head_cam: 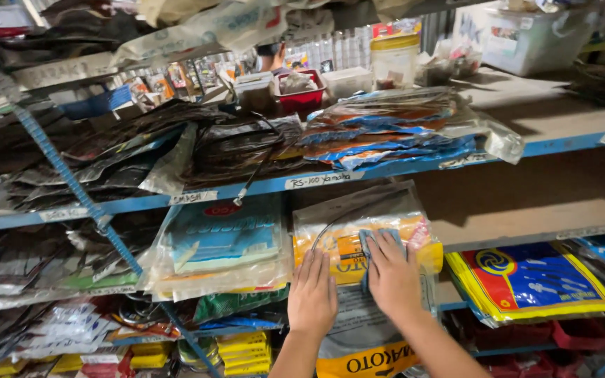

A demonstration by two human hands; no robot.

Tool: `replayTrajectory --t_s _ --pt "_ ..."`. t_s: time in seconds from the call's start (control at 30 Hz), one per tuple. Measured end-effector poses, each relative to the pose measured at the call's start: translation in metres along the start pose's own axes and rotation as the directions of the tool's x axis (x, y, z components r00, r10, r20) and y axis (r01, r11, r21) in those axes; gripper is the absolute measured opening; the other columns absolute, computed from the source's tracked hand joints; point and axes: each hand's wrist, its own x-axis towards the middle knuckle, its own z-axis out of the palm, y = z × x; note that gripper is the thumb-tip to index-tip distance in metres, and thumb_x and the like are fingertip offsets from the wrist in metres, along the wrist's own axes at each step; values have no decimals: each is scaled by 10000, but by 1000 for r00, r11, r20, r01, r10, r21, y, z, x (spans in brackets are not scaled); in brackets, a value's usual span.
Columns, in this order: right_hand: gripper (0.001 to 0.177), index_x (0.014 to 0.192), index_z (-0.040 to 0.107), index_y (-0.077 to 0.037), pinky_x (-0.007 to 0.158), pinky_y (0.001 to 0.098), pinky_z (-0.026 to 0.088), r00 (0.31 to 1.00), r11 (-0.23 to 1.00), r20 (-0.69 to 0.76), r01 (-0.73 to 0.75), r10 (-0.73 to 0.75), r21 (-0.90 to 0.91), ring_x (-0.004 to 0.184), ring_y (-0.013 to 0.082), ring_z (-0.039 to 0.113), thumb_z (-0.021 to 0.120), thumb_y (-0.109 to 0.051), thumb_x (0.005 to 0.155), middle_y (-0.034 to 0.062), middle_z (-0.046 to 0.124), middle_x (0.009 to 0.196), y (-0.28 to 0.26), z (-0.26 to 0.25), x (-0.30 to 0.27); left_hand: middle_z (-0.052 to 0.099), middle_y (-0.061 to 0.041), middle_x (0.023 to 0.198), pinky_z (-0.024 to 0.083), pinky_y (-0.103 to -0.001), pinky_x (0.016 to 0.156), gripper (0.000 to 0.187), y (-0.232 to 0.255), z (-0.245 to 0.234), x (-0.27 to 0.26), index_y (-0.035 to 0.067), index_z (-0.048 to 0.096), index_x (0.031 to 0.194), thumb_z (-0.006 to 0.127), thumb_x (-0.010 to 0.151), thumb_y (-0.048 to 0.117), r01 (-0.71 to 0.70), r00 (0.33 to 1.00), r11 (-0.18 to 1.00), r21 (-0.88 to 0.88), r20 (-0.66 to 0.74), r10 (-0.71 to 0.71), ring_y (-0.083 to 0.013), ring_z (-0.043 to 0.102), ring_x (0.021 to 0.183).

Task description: The person wipes a plastic-wrapped package on a metal shelf using a blue cloth. They hold the package with one hand and scrub the surface with the other, then place it back on the shelf.

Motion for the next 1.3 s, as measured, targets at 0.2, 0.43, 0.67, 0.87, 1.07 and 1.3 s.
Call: replayTrajectory --t_s 0.2,0.43,0.67,0.87,1.07,1.3 --pt "550 1351 612 -58 1154 525 338 965 961 110 217 -238 170 1433 340 441 621 -152 810 109 533 1506 -22 14 -20 527 -150 1521 360 -455 1162 565 1 0 2 7 523 1451 583 914 171 17 1000 999 34 14 -17 -301 420 1473" --pt "444 1284 663 -64 1099 489 389 997 993 -5 76 -76 96 1349 261 553 639 -113 843 53 641 1401 3 -6 2 542 -130 1507 355 -444 1170 532 0 2 1 19 548 1423 603 919 181 31 999 999 31 12 -32 -299 419 1476" --pt "433 1313 695 -245 1112 458 381 987 987 0 161 -161 -24 1334 174 584 594 -253 892 -17 669 1387 45 29 -2 538 -71 1535 380 -398 1157 506 -15 24 -7 116 551 1493 535 1010 268 -48 993 991 122 -102 61 -249 452 1459" --pt "448 1262 723 -176 1061 485 439 978 977 -4 211 -211 31 1303 243 608 633 -206 824 50 683 1354 17 18 -8 510 -75 1552 352 -401 1175 502 -11 22 -8 106 530 1506 515 1025 250 -22 998 992 123 -48 28 -247 406 1489" --pt "473 1314 698 -202 1116 484 390 974 975 58 220 -220 -2 1358 204 568 621 -224 848 14 665 1389 44 26 -5 607 -89 1445 434 -419 1100 503 -9 25 0 100 625 1413 596 933 248 -72 977 990 123 -192 95 -266 526 1394" --pt "475 1347 672 -140 1165 443 310 980 983 -107 174 -167 59 1406 248 523 602 -235 888 51 631 1426 -30 50 -26 659 -97 1343 462 -418 1050 479 -16 26 1 92 673 1326 607 876 244 -98 966 977 188 -217 139 -271 598 1310"
